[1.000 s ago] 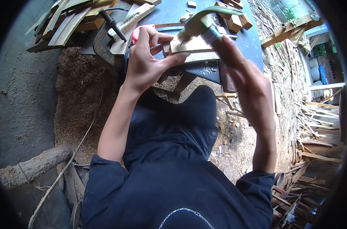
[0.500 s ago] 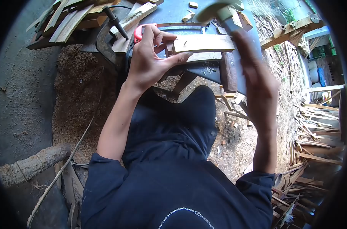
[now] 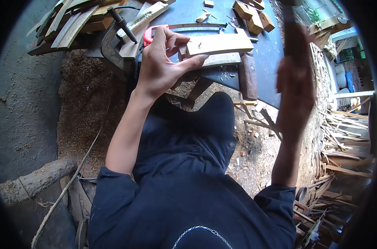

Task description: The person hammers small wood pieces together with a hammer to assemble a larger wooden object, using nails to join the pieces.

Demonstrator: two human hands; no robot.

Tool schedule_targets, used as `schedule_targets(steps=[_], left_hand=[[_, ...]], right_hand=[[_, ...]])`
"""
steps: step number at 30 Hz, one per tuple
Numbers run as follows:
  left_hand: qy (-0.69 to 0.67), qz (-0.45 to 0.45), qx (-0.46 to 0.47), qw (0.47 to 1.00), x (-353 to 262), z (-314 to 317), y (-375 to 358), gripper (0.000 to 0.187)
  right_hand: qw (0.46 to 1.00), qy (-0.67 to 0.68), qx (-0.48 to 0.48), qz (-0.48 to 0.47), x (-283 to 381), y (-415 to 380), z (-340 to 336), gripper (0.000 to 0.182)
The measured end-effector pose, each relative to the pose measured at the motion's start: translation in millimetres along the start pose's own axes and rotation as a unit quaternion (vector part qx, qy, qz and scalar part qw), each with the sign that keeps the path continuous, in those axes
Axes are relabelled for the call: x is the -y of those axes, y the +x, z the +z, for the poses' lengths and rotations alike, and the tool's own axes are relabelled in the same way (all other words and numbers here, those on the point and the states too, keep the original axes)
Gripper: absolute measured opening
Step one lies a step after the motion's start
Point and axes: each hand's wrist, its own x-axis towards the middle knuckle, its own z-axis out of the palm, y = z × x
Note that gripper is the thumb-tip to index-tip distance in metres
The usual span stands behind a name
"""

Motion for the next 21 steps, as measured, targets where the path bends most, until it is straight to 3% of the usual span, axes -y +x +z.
schedule_targets(steps=[2, 4, 5, 10, 13, 15, 17, 18, 19, 21], left_hand=[[-0.051, -0.012, -0.001, 0.999, 0.4, -0.4, -0.2, 0.059], [-0.073, -0.015, -0.001, 0.997, -0.6, 1.6, 0.7, 0.059], [-0.066, -0.012, -0.007, 0.998, -1.5, 2.8, 1.3, 0.059], [-0.012, -0.012, -0.004, 1.000, 0.0, 1.0, -1.0, 0.059], [-0.049, -0.011, -0.015, 0.999, 0.9, 2.4, -0.7, 0.059], [-0.039, -0.013, -0.014, 0.999, 0.6, 1.7, -0.4, 0.059], [-0.030, -0.012, -0.009, 0.999, 0.3, 1.2, -1.5, 0.059], [-0.027, -0.010, -0.005, 1.000, 0.6, 0.2, -3.7, 0.059], [-0.024, -0.007, 0.000, 1.000, 0.8, -0.2, -2.6, 0.059], [-0.024, -0.006, -0.013, 1.000, 0.5, 1.1, -2.4, 0.059]], right_hand=[[0.964, -0.192, 0.179, -0.030, 10.8, -5.7, 3.5, 0.055], [0.991, -0.046, 0.120, -0.044, 3.0, -6.8, 6.0, 0.056], [0.992, -0.044, 0.078, -0.093, -2.2, -1.8, 5.1, 0.055], [0.991, 0.069, -0.112, 0.038, 6.3, 4.9, -21.2, 0.051], [0.979, 0.132, -0.144, 0.054, 21.7, 18.7, -14.4, 0.050], [0.995, 0.042, -0.088, -0.002, -10.4, 0.4, 4.8, 0.049], [0.995, -0.017, 0.050, -0.083, -7.9, -5.8, 14.9, 0.054], [0.991, -0.018, 0.117, -0.065, 1.6, -10.5, 16.1, 0.062], [0.986, -0.105, 0.125, -0.031, -1.9, -10.3, 3.3, 0.065], [0.997, -0.012, 0.072, -0.001, 1.2, -4.1, -4.8, 0.056]])
